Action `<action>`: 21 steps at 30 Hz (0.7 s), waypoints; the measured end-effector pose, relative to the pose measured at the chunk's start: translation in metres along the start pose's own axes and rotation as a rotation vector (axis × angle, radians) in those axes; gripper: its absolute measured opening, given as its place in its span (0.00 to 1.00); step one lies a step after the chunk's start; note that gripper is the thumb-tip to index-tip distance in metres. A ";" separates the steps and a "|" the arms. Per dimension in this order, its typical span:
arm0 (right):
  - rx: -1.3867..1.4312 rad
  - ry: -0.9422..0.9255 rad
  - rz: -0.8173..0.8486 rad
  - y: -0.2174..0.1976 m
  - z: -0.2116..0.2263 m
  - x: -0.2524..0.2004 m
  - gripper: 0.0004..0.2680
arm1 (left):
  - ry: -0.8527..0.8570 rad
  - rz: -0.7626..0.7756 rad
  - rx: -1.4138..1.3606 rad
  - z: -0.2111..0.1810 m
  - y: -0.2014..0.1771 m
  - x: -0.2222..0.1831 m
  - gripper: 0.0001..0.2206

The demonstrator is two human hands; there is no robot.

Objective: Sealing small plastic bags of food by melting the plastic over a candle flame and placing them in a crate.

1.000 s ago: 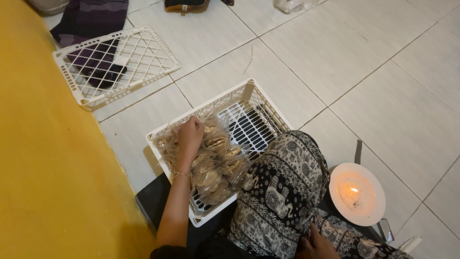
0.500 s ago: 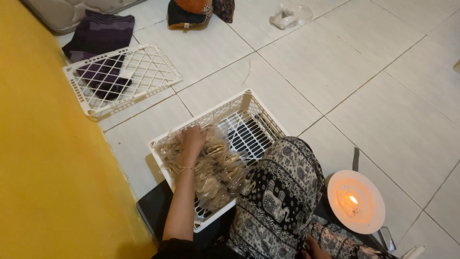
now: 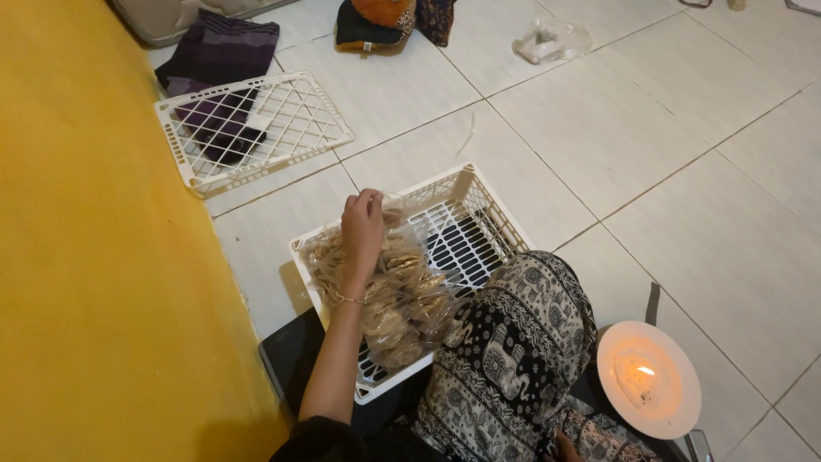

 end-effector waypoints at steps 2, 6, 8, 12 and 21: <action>-0.026 0.003 -0.015 -0.001 -0.004 -0.002 0.23 | 0.063 0.006 -0.056 -0.025 -0.005 0.003 0.09; -0.088 0.018 -0.065 -0.003 -0.017 -0.010 0.22 | 0.169 0.126 -0.228 -0.098 -0.012 -0.006 0.08; -0.002 -0.040 -0.103 -0.032 -0.003 -0.036 0.21 | 0.138 0.228 -0.282 -0.129 -0.011 -0.023 0.07; 0.416 -0.068 -0.138 -0.114 0.064 -0.154 0.17 | -0.082 0.529 -0.409 -0.189 0.013 -0.071 0.06; 1.399 -0.022 0.095 -0.138 0.088 -0.290 0.24 | 0.186 1.161 -0.608 -0.249 0.138 -0.230 0.12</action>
Point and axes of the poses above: each hand's wrist, its own x-axis towards the middle knuckle, its own y-axis out of the palm, z = x × y, the point moved 9 cm from there along x, towards the middle knuckle, and after that the axes turned 11 degrees about y, right-handed, at the moved point
